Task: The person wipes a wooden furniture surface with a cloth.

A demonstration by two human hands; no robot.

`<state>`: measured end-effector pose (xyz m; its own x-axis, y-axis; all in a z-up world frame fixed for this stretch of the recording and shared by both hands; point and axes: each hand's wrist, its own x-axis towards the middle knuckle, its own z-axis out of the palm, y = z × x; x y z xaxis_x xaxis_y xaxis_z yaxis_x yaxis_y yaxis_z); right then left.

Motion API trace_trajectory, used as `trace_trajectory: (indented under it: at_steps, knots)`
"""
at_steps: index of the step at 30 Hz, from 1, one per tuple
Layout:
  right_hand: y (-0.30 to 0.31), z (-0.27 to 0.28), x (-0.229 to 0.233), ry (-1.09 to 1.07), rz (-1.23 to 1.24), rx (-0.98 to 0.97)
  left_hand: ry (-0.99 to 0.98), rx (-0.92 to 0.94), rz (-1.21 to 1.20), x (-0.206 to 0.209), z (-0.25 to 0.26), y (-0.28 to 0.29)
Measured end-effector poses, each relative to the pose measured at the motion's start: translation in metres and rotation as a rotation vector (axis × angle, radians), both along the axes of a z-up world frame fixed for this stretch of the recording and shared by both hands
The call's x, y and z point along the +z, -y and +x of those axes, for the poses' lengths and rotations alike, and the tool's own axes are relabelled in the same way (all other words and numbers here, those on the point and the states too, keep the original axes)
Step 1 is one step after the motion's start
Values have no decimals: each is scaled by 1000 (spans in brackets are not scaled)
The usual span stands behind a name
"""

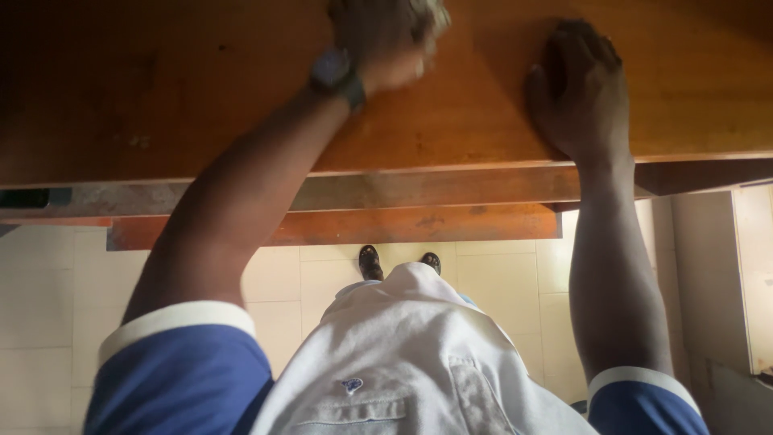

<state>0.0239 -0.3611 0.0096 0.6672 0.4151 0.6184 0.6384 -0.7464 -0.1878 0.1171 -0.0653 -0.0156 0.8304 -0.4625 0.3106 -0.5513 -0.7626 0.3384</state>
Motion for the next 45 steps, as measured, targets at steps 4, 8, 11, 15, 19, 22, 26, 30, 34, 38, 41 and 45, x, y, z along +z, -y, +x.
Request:
trace_trajectory:
  at_steps: [4,8,11,15,19,22,26,30,34,38,41,45]
  knots:
    - [5,-1,-7,5,-23,-11,112,88,133,1,-80,-5]
    - [2,-3,-4,-43,-6,-30,197,-15,161,16,-143,-37]
    - [2,2,-6,-58,-26,-48,149,-41,127,18,-149,-63]
    - [3,2,-6,-43,-11,-19,133,55,208,4,-110,-92]
    - [3,3,-5,-67,-13,-30,210,129,185,-12,-43,-108]
    - [3,3,-6,-70,-7,-42,184,41,103,-12,9,-111]
    - [6,4,-10,-22,3,-11,225,-342,-9,-137,144,-123]
    - [6,3,-10,-34,14,-26,144,-195,44,-113,129,-83]
    - [3,-2,-9,-42,30,-37,224,-149,136,-94,74,-48]
    - [3,-5,-8,1,9,-21,282,46,161,-11,-57,-8]
    - [-1,-6,-5,-42,-7,-57,213,-66,182,-1,-102,-1]
    - [2,-2,-11,-15,-14,-45,166,-320,241,3,-107,-8]
